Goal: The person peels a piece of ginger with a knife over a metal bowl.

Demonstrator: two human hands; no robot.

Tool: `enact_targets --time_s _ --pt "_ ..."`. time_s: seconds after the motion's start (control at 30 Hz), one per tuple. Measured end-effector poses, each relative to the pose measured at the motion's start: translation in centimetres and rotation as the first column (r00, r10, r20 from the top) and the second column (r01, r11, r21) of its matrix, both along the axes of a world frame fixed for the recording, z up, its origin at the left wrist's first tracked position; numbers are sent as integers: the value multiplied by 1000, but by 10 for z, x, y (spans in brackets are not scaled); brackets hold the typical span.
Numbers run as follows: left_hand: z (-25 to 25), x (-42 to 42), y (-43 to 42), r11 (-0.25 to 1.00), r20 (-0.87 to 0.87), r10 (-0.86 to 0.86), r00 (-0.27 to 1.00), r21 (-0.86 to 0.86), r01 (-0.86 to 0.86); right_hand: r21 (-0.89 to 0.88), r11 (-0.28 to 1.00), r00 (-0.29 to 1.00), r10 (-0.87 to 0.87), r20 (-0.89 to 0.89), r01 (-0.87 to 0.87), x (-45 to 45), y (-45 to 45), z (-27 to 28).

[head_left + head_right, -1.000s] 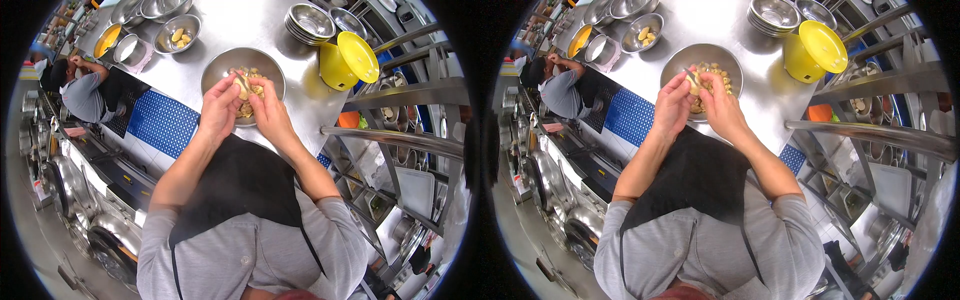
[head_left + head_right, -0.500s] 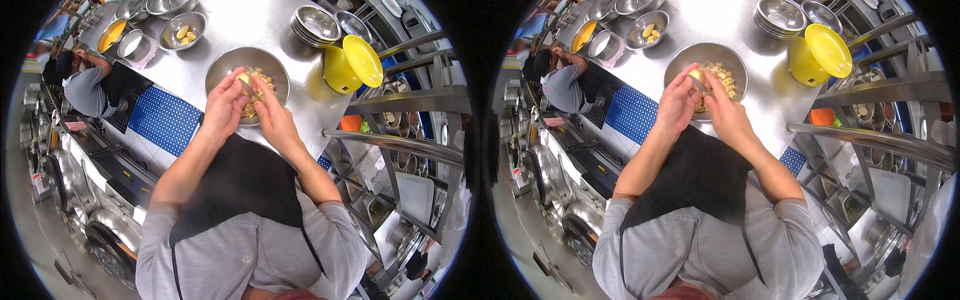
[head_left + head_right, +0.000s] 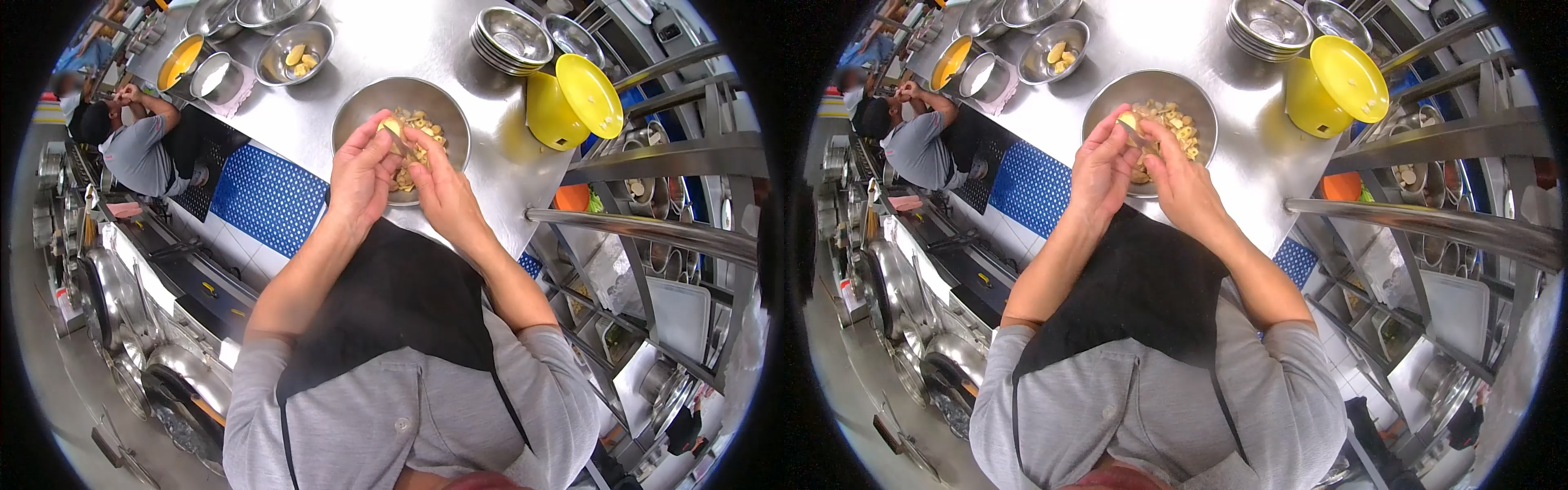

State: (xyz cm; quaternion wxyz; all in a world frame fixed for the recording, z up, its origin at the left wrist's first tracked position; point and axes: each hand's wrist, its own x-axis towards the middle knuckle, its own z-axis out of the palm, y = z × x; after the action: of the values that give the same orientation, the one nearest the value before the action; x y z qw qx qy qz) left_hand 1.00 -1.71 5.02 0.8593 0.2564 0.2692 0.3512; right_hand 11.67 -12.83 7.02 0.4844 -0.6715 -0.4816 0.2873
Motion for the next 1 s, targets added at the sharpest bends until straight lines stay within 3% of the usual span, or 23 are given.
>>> enact_targets --time_s 0.13,0.5,0.67,0.73,0.8,0.83,0.93,1.0 --pt "1 1 0 999 8 34 999 0 -34 -116 992 994 29 -103 -41 1 0 3" --pt "-3 -3 1 997 -55 -30 998 68 34 17 998 995 -50 -86 52 0 11 -8" --pt "-2 -4 1 993 -81 -28 996 110 36 -47 996 980 -78 -182 70 -2 16 -22" --pt "-5 -5 -3 983 -132 -28 991 175 51 -119 989 940 -123 -317 90 4 21 -22" --pt "-9 -8 -11 971 -90 -71 993 223 89 -270 958 816 -231 -530 95 14 26 -16" --pt "-9 -8 -12 963 -69 -90 994 250 104 -237 970 750 -191 -634 47 22 26 -23" --pt "-7 -6 -5 990 30 -101 994 99 97 -250 968 812 -140 -567 -8 27 18 -9" --pt "-8 -6 0 994 36 -100 994 58 98 -251 968 904 -117 -411 11 23 11 -1"
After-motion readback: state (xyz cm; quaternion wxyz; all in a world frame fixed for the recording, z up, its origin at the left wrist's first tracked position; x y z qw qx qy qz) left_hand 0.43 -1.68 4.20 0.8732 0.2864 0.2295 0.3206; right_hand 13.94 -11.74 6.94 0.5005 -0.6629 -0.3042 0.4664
